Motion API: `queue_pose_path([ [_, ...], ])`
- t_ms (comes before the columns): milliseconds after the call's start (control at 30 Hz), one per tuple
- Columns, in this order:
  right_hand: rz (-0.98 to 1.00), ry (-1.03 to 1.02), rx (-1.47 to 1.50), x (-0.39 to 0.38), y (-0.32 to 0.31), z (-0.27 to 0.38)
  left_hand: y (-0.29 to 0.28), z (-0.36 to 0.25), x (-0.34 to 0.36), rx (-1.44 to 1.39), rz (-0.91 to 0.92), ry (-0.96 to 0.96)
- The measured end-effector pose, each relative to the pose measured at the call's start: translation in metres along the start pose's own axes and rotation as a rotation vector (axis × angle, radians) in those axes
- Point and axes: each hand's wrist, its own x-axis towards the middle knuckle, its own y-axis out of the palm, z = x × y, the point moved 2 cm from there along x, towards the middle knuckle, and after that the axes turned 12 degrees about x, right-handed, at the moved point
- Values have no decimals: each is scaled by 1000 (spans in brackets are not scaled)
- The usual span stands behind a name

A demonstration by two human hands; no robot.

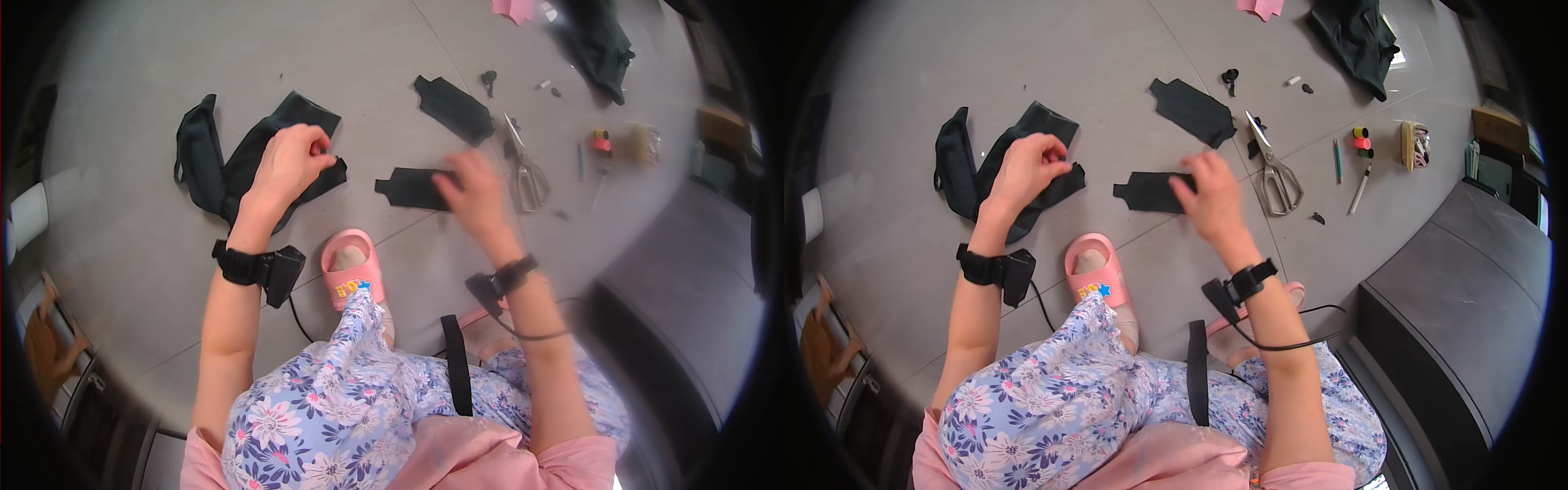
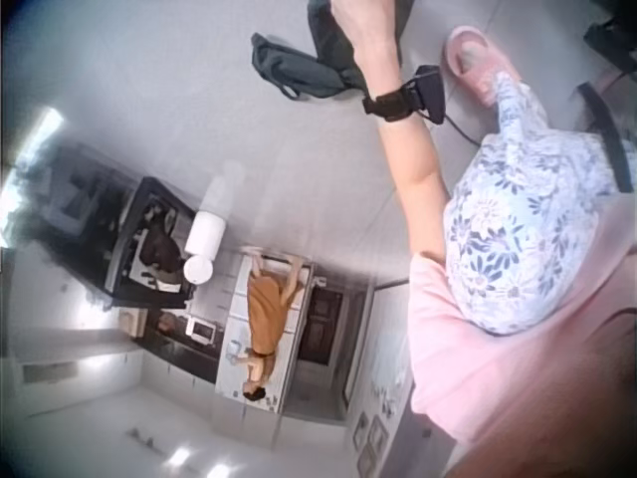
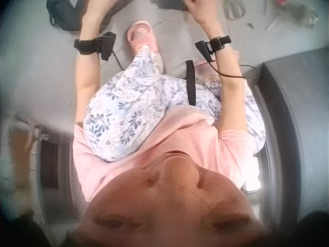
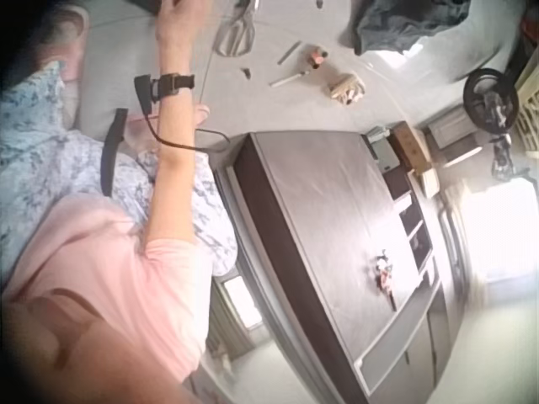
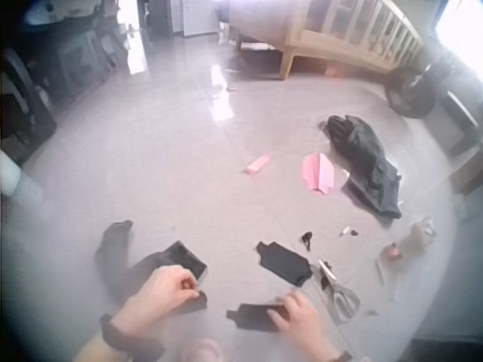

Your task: The person handles pieces of black fabric by hand, marking one piece with a white pen and cutting a notch into another with scissors.

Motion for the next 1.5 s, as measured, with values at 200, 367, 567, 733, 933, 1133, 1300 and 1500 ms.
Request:
queue_pose_path([
  [200,-184,-32,-138,-23,4,-40,22,4,-21,31,-142,35],
  [367,-445,106,11,-4,-18,4,12,-2,-27,-45,-210,136],
  [567,51,662,1107,-22,47,48,16,-57,-37,-474,-129,230],
  [733,-32,669,1185,-29,44,39,48,-75,-48,-547,-100,235],
  [933,-21,616,1217,-38,38,28,67,-71,-47,-1319,297,-188],
  [1133,-21,566,1158,-39,35,24,73,-66,-49,-1282,215,-266],
  [1300,-68,611,1113,-36,23,6,86,-55,-46,-1279,98,-324],
  [1500,-142,716,981,-16,18,-4,90,-45,-34,-871,-70,-214],
])
